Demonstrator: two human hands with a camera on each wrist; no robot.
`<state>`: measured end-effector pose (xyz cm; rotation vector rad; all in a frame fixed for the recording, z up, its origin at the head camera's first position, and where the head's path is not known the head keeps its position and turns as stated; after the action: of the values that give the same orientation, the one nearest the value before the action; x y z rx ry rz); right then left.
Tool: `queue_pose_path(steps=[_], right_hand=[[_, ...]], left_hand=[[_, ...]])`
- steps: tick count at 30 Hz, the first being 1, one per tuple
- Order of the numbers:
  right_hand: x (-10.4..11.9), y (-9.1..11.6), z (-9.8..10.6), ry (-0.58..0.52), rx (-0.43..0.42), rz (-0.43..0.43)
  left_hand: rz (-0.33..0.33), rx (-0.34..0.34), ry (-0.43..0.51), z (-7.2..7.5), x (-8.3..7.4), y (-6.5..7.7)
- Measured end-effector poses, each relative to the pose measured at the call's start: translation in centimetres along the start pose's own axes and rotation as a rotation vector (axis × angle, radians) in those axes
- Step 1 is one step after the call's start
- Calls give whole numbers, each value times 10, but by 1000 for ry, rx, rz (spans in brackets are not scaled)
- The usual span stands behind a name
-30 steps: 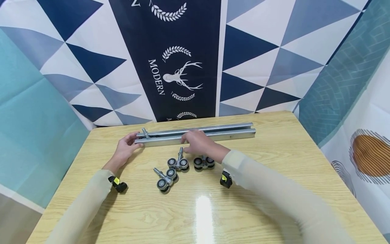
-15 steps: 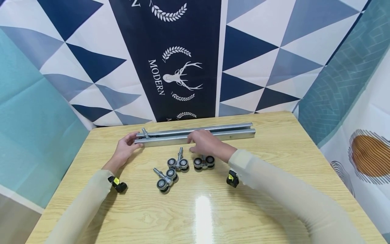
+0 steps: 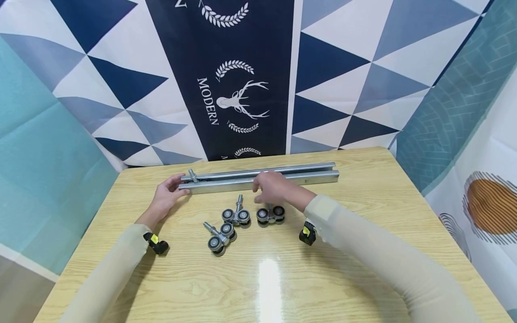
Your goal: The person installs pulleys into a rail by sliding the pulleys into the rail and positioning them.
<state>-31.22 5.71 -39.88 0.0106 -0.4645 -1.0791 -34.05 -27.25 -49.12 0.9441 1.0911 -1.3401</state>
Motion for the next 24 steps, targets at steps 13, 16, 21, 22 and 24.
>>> queue_pose_path(steps=[13,16,21,22,24], right_hand=[[-10,-5,-14,18,34,-72],[-12,-7,-18,33,1,-57],[-12,-8,-21,51,-47,-29],[-12,-9,-21,57,-54,-24],[-12,-9,-20,65,-65,-18]], left_hand=[[-1,-1,-2,-1,-1,1],[0,2,-7,-1,-2,2],[-1,8,-8,-1,-4,1],[-2,9,-5,-1,-4,1],[-1,8,-4,-1,-3,1]])
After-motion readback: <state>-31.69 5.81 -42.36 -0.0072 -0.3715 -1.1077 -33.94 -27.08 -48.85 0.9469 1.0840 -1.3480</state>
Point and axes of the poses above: each hand's wrist, its own y-axis away from the middle knuckle, its own z-axis out of the back of the hand, x = y × z, the point moved 8 cm from there along -y, towards the middle knuckle, and after that the axes turned 8 degrees about -z, right-handed, at the moved point
